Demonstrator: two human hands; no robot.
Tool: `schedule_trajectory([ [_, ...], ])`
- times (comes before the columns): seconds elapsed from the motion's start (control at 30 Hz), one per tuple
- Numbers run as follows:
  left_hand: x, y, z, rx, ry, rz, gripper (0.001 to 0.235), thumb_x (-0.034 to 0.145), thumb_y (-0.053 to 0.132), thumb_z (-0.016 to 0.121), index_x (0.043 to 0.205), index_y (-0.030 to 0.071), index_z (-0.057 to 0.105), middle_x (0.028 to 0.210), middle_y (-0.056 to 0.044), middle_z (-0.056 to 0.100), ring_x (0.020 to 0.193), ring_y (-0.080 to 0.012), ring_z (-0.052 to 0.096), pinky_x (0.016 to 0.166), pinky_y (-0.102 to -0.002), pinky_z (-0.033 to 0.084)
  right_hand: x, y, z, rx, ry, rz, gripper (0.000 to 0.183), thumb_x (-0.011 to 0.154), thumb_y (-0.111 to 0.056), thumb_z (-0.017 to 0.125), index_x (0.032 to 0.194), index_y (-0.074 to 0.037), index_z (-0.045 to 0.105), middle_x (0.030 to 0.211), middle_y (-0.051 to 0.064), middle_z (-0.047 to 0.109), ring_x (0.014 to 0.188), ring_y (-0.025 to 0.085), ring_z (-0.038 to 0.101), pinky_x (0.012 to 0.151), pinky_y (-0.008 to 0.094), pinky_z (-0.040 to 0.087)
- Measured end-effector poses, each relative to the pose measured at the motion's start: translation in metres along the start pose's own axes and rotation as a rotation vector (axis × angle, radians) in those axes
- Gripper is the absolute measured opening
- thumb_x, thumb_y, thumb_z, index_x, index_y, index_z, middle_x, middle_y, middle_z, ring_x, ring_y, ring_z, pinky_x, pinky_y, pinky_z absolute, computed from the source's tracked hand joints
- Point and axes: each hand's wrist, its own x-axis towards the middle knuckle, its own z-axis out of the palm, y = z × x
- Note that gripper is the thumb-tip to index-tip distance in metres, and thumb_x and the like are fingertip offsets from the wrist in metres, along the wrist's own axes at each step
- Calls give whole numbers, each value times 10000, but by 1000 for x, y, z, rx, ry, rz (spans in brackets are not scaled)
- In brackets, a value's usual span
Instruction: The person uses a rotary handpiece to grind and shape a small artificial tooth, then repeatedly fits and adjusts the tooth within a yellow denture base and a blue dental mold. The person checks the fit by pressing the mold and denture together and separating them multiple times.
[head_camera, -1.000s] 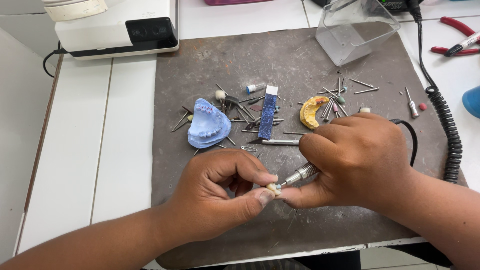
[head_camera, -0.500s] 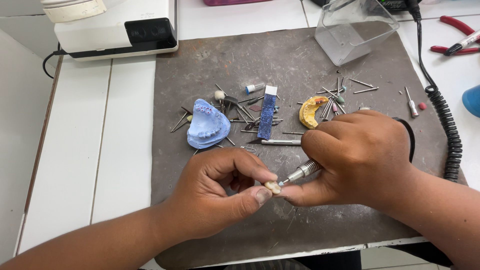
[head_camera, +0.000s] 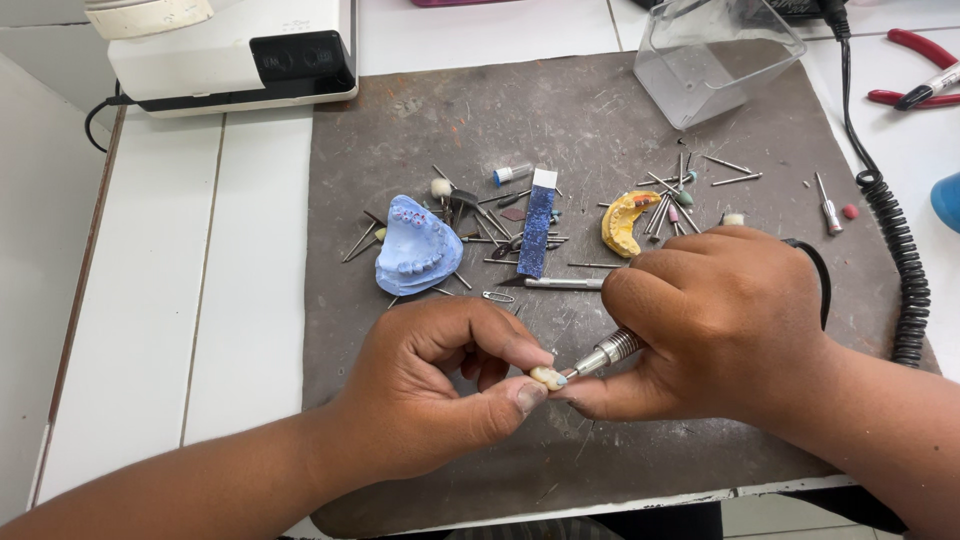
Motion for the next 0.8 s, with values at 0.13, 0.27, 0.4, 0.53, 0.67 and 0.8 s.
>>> schedule_trajectory([
  [0.13,0,1,1,55,27,72,139,927,77,762,1051,62,699,1056,-60,750,847,-49,623,741,-229,513,0,0,0,9,2,8,625,619,-675,798,518,-129,509,455,19,471,426,217,552,413,374,395],
  [0.27,1,3,1,248,48,240,189,879,56,810,1010,78,676,1048,-66,752,838,-68,665,711,-236,541,-1,0,0,18,-1,17,617,619,-668,804,522,-128,521,455,18,479,426,215,554,416,375,400],
  [0.4,0,6,2,353,48,371,198,900,44,810,972,85,630,1148,-98,736,939,-97,754,844,-266,643,-1,-1,1,14,-16,19,598,599,-660,805,534,-127,544,458,19,489,421,209,551,412,370,403],
  [0.53,1,10,2,358,17,358,181,904,37,805,961,76,637,1190,-130,756,1001,-138,786,811,-253,661,-2,-1,1,39,-6,12,580,616,-649,809,565,-131,553,477,13,492,444,205,557,433,367,410],
  [0.67,3,11,1,357,-2,371,191,905,26,816,952,77,638,1144,-126,766,950,-134,790,742,-227,658,-2,-1,0,50,-19,22,563,583,-624,821,557,-127,557,473,20,488,449,215,562,438,377,415],
  [0.8,2,10,1,374,7,397,201,897,25,824,947,80,638,1100,-114,756,933,-125,783,736,-222,657,-2,-1,1,64,-53,46,571,569,-627,835,536,-129,557,459,21,486,441,221,564,426,386,411],
])
